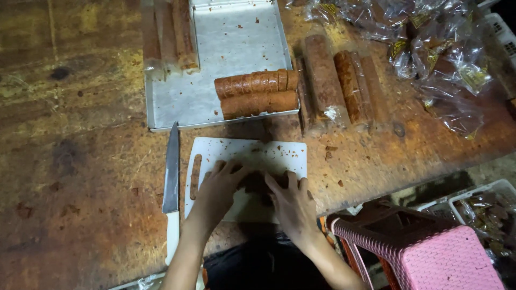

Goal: Slicing a long cylindrical food item into smaller pieces using a knife on a cutting board

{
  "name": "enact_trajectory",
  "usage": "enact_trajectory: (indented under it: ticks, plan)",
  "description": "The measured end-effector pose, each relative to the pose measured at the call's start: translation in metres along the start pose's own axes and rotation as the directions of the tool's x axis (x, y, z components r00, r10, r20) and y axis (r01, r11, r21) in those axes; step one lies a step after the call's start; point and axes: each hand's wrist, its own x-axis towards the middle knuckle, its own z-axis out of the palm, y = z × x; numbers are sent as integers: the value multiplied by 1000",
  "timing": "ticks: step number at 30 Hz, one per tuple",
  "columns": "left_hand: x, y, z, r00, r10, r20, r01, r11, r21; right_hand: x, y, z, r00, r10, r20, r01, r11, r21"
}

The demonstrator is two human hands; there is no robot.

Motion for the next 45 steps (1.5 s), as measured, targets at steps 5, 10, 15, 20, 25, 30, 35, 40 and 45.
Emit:
enact_trajectory:
  ticks: [5,10,15,20,25,30,35,40,45]
  plan:
    - [-3,-4,22,1000,-10,11,10,998,-55,4,12,13,1000,-27,-13,27,1000,6]
    - [4,3,21,988,-78,-130,62,990,-126,27,13,3,998,-33,46,32,999,9]
    - [63,-18,-38,948,-111,-298,143,986,88,114,1,-44,980,-164,-116,146,978,-147]
    - [176,-84,-81,839,-73,-539,-7,989,-145,247,-12,-107,928,-253,-275,250,967,-45]
    - [298,-163,-51,868,-168,-467,121,984,-128,348,-2,-113,936,-288,-201,299,954,31]
    - [293,-144,-75,985,-170,27,172,963,-209,357,7,-115,964,-134,229,198,937,-287]
    - [300,-160,-60,994,-92,60,105,956,-272,362,4,-147,911,-121,394,219,951,-216]
    - [312,-167,-9,990,-76,-123,54,984,-170,421,-11,-119,942,-155,296,212,963,-169]
    - [215,-91,-72,924,-301,-236,297,953,-52,491,-79,-32,942,-268,-204,337,757,560]
